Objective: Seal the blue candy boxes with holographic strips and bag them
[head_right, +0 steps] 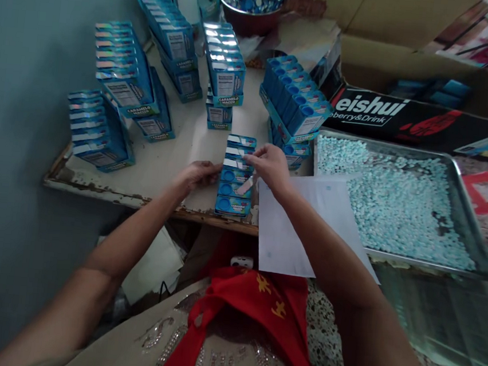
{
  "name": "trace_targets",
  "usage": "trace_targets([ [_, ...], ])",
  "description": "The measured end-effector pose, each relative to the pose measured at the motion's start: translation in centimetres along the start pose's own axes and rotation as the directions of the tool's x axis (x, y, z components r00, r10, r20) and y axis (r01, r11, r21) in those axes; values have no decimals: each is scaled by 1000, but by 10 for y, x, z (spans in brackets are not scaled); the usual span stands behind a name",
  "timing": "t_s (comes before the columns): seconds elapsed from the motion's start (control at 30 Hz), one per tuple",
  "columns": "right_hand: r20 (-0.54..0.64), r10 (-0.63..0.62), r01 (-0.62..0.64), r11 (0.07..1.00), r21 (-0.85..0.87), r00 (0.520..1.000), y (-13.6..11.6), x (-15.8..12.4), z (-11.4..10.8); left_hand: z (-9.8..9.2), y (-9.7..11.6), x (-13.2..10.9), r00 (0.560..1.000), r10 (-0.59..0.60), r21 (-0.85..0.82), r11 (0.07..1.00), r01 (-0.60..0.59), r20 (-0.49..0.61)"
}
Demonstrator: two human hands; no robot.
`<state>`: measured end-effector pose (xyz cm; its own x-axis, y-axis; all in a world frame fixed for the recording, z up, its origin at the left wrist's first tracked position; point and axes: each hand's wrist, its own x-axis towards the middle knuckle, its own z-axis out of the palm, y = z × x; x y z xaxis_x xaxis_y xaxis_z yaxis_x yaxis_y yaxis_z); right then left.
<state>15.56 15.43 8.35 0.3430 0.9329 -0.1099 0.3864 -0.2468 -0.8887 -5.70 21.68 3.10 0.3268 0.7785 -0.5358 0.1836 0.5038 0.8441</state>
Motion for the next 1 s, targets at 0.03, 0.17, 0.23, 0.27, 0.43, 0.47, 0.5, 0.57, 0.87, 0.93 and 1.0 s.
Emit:
trace_targets([
  [0.03, -22, -3, 5, 998, 61, 1000, -2, -1, -2, 1, -3, -3, 999, 29, 8, 1000, -29, -40],
  [0.17, -71, -19, 33, 981, 190, 997, -23, -7, -7, 12, -1, -39, 845, 441, 201, 896, -396, -301],
  [0.23, -79, -42, 58, 978, 202, 996, -34, -9, -5, 22, 4, -66, 744, 611, 314, 786, -532, -270],
  [0.27, -80, -56, 72, 976, 205, 995, -39, -11, -4, 28, 7, -77, 722, 659, 345, 742, -575, -212],
  [0.43, -53, -59, 70, 965, 252, 997, -50, -22, -1, 44, 11, -99, 726, 672, 319, 726, -609, -144],
  [0.47, -31, -49, 56, 959, 278, 998, -51, -25, -2, 41, 11, -97, 747, 648, 294, 751, -592, -151],
  [0.5, -1, -42, 40, 952, 303, 999, -51, -28, -5, 37, 13, -96, 770, 623, 272, 771, -576, -136],
  [0.57, 62, -30, 7, 940, 341, 998, -49, -35, -10, 23, 19, -93, 808, 587, 248, 792, -558, -54],
  [0.87, -89, -74, 96, 954, 283, 993, -21, -46, 11, -16, 48, -68, 886, 406, 526, 716, -460, 222],
  [0.93, -108, -87, 109, 971, 214, 990, -14, -48, 17, -18, 42, -59, 902, 366, 519, 738, -431, 229],
  [1.0, -125, -90, 106, 985, 134, 988, -9, -49, 21, -19, 35, -53, 909, 348, 489, 766, -418, 231],
])
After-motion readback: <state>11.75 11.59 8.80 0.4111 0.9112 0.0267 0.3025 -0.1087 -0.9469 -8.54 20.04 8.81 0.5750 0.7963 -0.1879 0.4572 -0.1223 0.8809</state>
